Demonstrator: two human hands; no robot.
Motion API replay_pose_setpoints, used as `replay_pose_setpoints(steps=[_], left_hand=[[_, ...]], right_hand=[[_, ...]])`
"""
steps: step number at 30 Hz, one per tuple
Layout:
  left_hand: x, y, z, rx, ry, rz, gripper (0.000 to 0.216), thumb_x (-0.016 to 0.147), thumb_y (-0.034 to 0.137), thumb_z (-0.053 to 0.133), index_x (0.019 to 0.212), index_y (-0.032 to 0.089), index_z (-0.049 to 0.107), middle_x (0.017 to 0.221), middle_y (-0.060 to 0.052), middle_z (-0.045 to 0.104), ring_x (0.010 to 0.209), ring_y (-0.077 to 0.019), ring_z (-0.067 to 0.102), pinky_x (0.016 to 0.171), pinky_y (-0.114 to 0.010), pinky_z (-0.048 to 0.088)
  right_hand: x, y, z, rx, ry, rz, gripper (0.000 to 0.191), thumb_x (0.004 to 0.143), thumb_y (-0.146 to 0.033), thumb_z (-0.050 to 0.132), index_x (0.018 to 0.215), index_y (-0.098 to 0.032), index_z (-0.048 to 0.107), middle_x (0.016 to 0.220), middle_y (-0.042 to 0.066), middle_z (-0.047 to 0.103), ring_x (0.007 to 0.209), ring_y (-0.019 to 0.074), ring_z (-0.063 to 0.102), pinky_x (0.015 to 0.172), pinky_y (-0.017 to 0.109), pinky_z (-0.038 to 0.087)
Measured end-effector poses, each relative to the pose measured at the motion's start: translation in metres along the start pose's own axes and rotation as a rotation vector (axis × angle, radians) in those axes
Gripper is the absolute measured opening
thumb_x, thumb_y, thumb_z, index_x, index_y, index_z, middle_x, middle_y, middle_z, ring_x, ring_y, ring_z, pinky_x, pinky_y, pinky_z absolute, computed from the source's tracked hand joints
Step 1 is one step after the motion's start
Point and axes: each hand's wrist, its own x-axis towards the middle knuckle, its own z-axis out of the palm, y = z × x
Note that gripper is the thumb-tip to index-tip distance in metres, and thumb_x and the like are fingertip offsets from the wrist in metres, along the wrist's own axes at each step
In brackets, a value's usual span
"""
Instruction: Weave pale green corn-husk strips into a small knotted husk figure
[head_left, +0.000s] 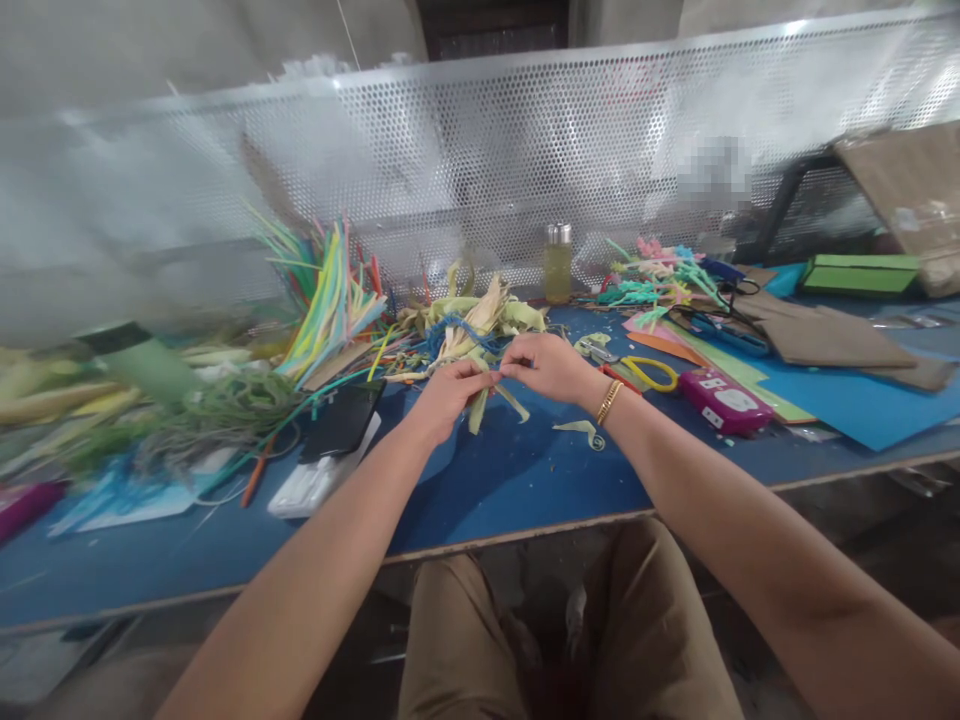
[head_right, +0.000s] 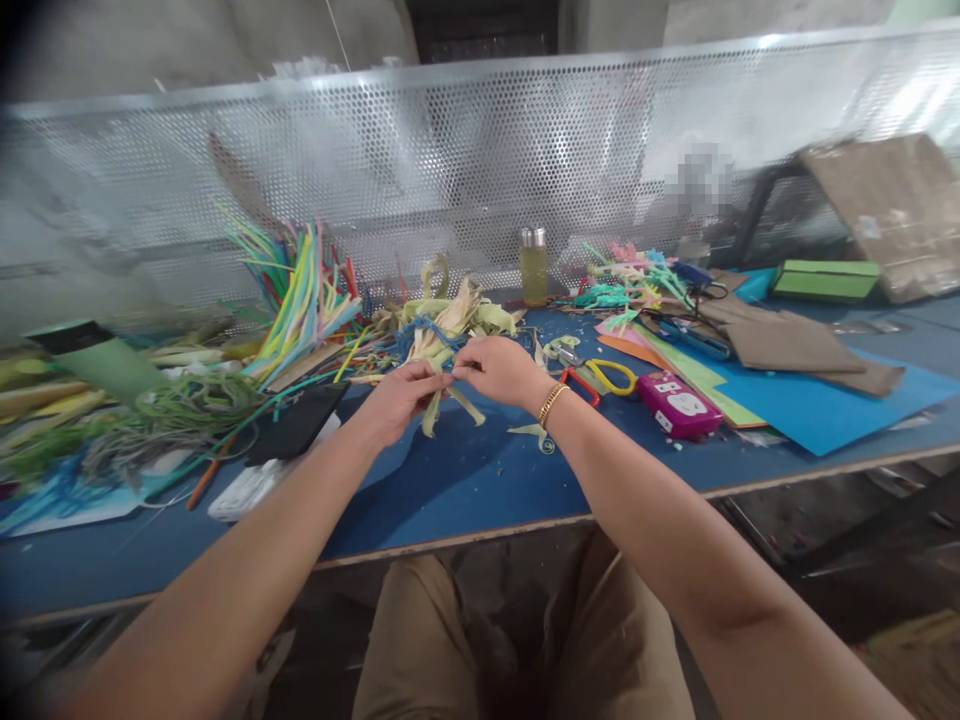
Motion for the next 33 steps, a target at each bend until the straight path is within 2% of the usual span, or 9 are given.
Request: replay_pose_setpoints(steps=[2, 10, 16, 19, 22, 24, 27, 30, 33], left_hand=[[0.001, 0.0, -0.001, 0.021, 0.003, -0.004, 0.035, 0.063, 0.037, 0.081, 0.058, 0.017, 0.053, 0.05, 0.004, 0.053, 0.043, -0.007, 0.039, 0.045, -0.023, 0.027], [0.0, 0.002, 0.001, 0.022, 0.039, -0.062, 0.027, 0.058, 0.032, 0.08, 0.063, 0.018, 0.058, 0.052, 0.003, 0.057, 0.045, -0.0105, 0.047, 0.047, -0.024, 0.033], [-0.002, 0.003, 0.002, 0.022, 0.041, -0.048, 0.028, 0.057, 0.032, 0.08, 0.061, 0.017, 0.057, 0.054, 0.003, 0.058, 0.047, -0.0097, 0.048, 0.048, -0.024, 0.035], [-0.002, -0.001, 0.002, 0.034, 0.066, -0.02, 0.033, 0.058, 0.038, 0.08, 0.06, 0.018, 0.054, 0.05, 0.005, 0.052, 0.044, -0.0084, 0.042, 0.046, -0.023, 0.031], [0.0, -0.005, 0.003, 0.072, 0.101, 0.024, 0.036, 0.061, 0.047, 0.078, 0.063, 0.018, 0.056, 0.053, 0.003, 0.053, 0.045, -0.009, 0.042, 0.045, -0.023, 0.029], [0.001, -0.007, 0.003, 0.212, 0.118, 0.071, 0.036, 0.065, 0.05, 0.075, 0.062, 0.018, 0.059, 0.05, 0.004, 0.048, 0.044, -0.009, 0.038, 0.045, -0.024, 0.026], [0.001, -0.007, 0.002, 0.469, 0.092, 0.125, 0.039, 0.073, 0.053, 0.067, 0.055, 0.019, 0.062, 0.045, 0.003, 0.043, 0.043, -0.01, 0.033, 0.045, -0.025, 0.02], [-0.003, 0.0, -0.006, 0.695, 0.114, 0.178, 0.045, 0.072, 0.052, 0.069, 0.043, 0.02, 0.055, 0.042, 0.001, 0.042, 0.042, -0.0118, 0.033, 0.045, -0.027, 0.017], [-0.013, 0.019, -0.016, 0.825, 0.272, 0.275, 0.044, 0.069, 0.049, 0.073, 0.04, 0.022, 0.055, 0.039, 0.0, 0.04, 0.042, -0.0133, 0.034, 0.047, -0.027, 0.017]], right_hand=[[0.001, 0.001, -0.001, -0.013, 0.003, 0.003, 0.018, 0.088, -0.024, 0.057, 0.076, -0.016, 0.068, 0.078, 0.003, 0.065, 0.075, 0.0137, 0.055, 0.071, 0.026, 0.036], [0.002, 0.006, -0.008, -0.003, 0.024, -0.009, 0.016, 0.086, -0.022, 0.061, 0.074, -0.016, 0.07, 0.077, 0.003, 0.067, 0.075, 0.0138, 0.058, 0.072, 0.026, 0.039], [0.001, 0.012, -0.006, -0.02, 0.025, -0.003, 0.017, 0.086, -0.025, 0.061, 0.075, -0.017, 0.072, 0.076, 0.003, 0.068, 0.075, 0.0149, 0.06, 0.072, 0.027, 0.043], [-0.001, 0.015, -0.006, -0.015, 0.028, 0.02, 0.017, 0.087, -0.03, 0.061, 0.091, -0.021, 0.074, 0.094, 0.005, 0.072, 0.087, 0.0176, 0.063, 0.078, 0.03, 0.046], [-0.004, 0.012, -0.008, -0.098, 0.211, 0.095, 0.039, 0.081, -0.036, 0.068, 0.118, -0.023, 0.067, 0.121, 0.009, 0.066, 0.105, 0.0233, 0.06, 0.087, 0.036, 0.046], [-0.005, 0.007, -0.007, -0.138, 0.244, 0.159, 0.035, 0.081, -0.04, 0.068, 0.109, -0.02, 0.07, 0.112, 0.01, 0.069, 0.098, 0.0237, 0.062, 0.083, 0.035, 0.046], [-0.005, 0.0, -0.001, -0.115, 0.07, 0.165, 0.026, 0.083, -0.044, 0.065, 0.084, -0.019, 0.071, 0.088, 0.007, 0.072, 0.081, 0.0202, 0.063, 0.072, 0.032, 0.043], [-0.005, -0.001, 0.006, -0.128, -0.019, 0.15, 0.025, 0.084, -0.043, 0.064, 0.08, -0.019, 0.07, 0.085, 0.006, 0.072, 0.081, 0.0195, 0.062, 0.071, 0.031, 0.041], [-0.004, 0.006, 0.009, -0.182, -0.014, 0.196, 0.021, 0.086, -0.039, 0.063, 0.083, -0.019, 0.071, 0.085, 0.006, 0.072, 0.081, 0.0192, 0.062, 0.07, 0.03, 0.04]])
